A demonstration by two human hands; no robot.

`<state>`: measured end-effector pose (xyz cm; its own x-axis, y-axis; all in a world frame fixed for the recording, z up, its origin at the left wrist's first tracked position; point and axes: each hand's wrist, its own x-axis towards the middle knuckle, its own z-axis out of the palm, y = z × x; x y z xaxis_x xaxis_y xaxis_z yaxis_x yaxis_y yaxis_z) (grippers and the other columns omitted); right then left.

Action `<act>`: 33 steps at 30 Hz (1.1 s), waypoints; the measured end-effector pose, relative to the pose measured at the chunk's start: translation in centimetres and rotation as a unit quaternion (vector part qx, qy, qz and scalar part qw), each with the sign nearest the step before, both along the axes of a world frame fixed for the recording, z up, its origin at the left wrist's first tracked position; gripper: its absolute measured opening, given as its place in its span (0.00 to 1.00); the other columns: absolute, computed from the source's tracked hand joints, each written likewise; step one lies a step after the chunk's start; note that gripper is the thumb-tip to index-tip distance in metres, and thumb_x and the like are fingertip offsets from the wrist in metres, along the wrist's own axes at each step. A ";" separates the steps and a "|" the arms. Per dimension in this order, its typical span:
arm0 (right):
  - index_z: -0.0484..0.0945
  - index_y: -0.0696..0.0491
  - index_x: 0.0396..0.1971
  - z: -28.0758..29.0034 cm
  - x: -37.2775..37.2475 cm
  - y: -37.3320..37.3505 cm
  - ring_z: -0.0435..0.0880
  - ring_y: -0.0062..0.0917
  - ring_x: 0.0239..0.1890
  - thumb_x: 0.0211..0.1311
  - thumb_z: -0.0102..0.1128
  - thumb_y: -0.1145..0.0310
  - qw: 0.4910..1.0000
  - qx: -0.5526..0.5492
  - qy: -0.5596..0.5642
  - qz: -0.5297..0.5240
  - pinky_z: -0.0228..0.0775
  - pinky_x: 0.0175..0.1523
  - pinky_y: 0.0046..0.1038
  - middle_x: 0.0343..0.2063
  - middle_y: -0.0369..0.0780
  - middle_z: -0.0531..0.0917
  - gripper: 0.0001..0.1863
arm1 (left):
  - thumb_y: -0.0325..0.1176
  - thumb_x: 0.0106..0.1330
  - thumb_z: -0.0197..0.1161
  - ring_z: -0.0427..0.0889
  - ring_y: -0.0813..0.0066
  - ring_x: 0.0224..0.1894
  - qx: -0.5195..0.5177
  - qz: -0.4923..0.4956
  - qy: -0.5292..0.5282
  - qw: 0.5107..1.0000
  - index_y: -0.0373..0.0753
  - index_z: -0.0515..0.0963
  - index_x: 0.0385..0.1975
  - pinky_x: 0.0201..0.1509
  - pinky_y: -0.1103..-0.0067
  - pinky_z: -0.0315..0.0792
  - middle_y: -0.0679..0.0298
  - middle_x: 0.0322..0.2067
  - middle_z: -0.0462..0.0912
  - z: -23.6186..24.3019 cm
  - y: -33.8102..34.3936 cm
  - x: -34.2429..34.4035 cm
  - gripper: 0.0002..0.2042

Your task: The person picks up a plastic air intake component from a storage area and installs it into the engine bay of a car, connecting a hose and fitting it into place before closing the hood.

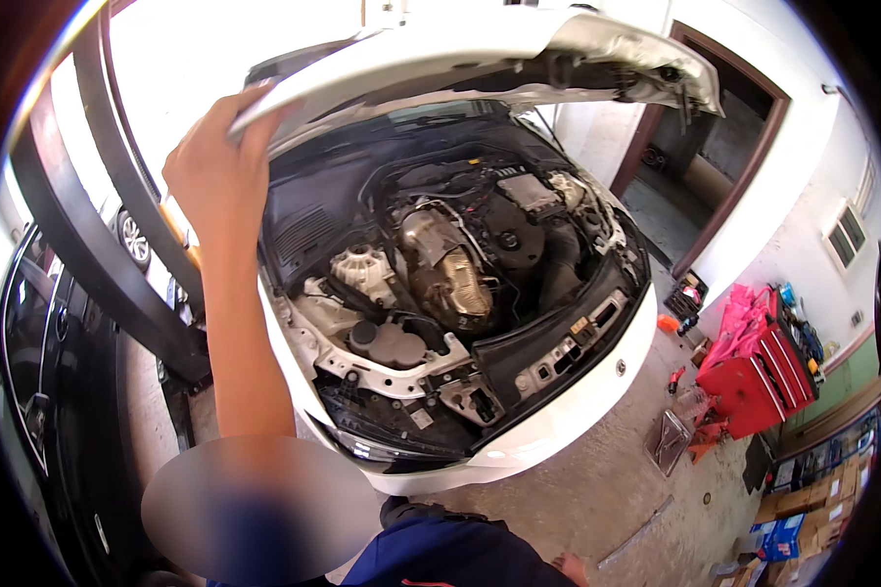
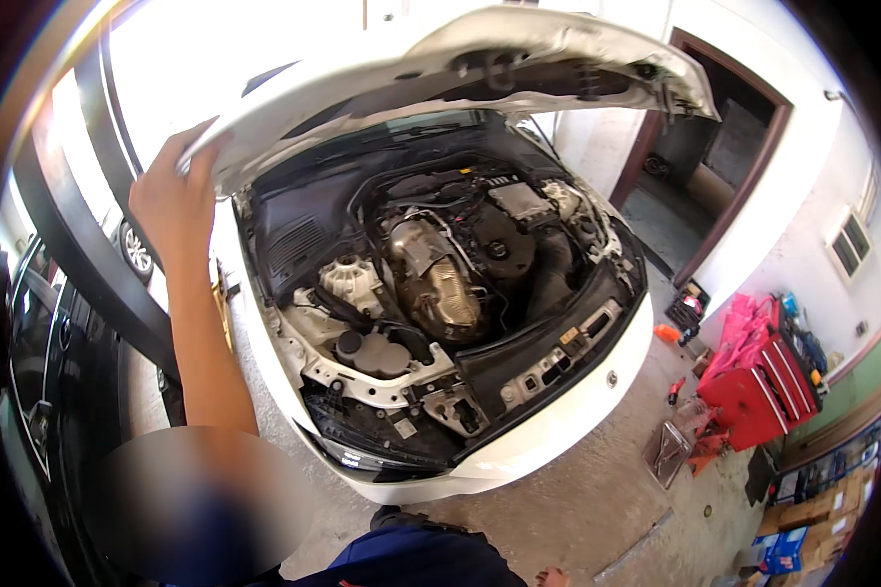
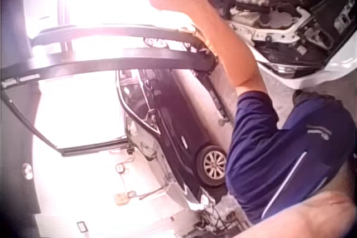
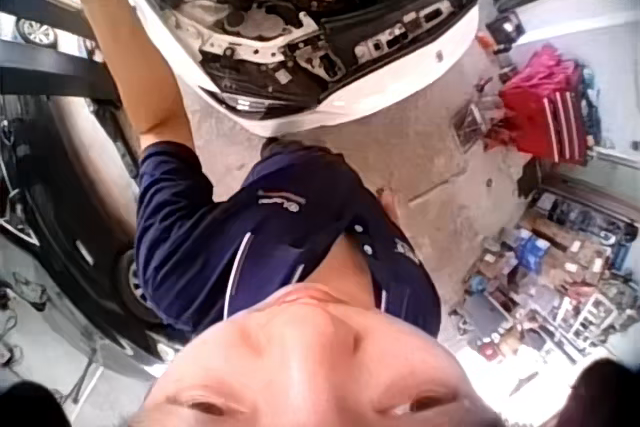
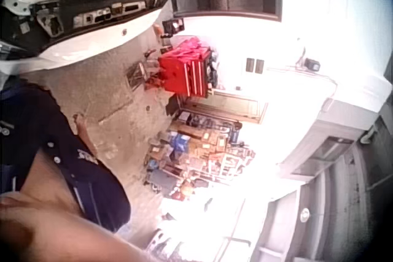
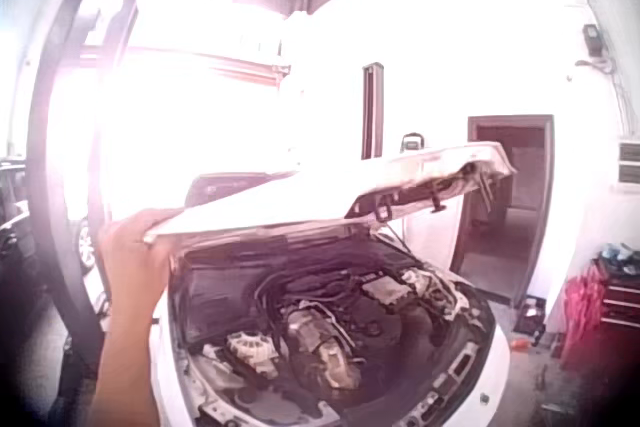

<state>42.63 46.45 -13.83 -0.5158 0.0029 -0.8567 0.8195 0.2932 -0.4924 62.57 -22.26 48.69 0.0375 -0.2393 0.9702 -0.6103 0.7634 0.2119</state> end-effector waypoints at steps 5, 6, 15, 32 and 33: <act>0.73 0.55 0.39 -1.0 1.1 -0.8 0.83 0.34 0.32 0.62 0.53 0.65 0.998 0.016 0.037 0.041 0.73 0.34 0.33 0.32 0.45 0.82 0.10 | 0.31 0.49 0.75 0.87 0.67 0.40 -0.015 0.005 0.002 1.000 0.42 0.86 0.38 0.44 0.77 0.76 0.61 0.35 0.88 -4.1 2.0 0.3 0.14; 0.74 0.55 0.39 -0.5 2.2 -1.8 0.83 0.35 0.32 0.63 0.53 0.65 0.998 0.030 0.031 0.055 0.74 0.34 0.34 0.32 0.45 0.82 0.10 | 0.31 0.49 0.75 0.87 0.67 0.40 -0.015 0.010 -0.013 1.000 0.42 0.86 0.38 0.44 0.77 0.76 0.61 0.35 0.88 -4.5 2.4 0.8 0.14; 0.76 0.57 0.42 -5.2 7.4 6.2 0.84 0.35 0.33 0.64 0.54 0.64 0.994 0.094 -0.042 0.046 0.74 0.34 0.36 0.32 0.45 0.82 0.13 | 0.24 0.55 0.68 0.86 0.75 0.37 -0.019 0.014 -0.006 1.000 0.43 0.86 0.40 0.42 0.81 0.75 0.62 0.36 0.88 -6.4 2.8 -0.1 0.13; 0.77 0.58 0.46 1.9 6.4 4.7 0.85 0.33 0.39 0.68 0.55 0.60 0.996 0.082 0.006 -0.029 0.75 0.44 0.34 0.37 0.44 0.84 0.17 | 0.39 0.66 0.65 0.87 0.67 0.34 -0.029 0.134 -0.032 0.990 0.45 0.86 0.41 0.38 0.74 0.78 0.65 0.36 0.88 -8.7 -6.5 5.5 0.10; 0.77 0.59 0.46 1.9 6.6 5.5 0.85 0.33 0.39 0.67 0.56 0.59 0.996 0.079 0.005 -0.037 0.75 0.44 0.34 0.36 0.44 0.85 0.17 | 0.39 0.66 0.65 0.87 0.67 0.34 -0.097 0.193 -0.088 0.972 0.43 0.86 0.41 0.37 0.74 0.78 0.65 0.35 0.88 -8.8 -8.8 7.3 0.10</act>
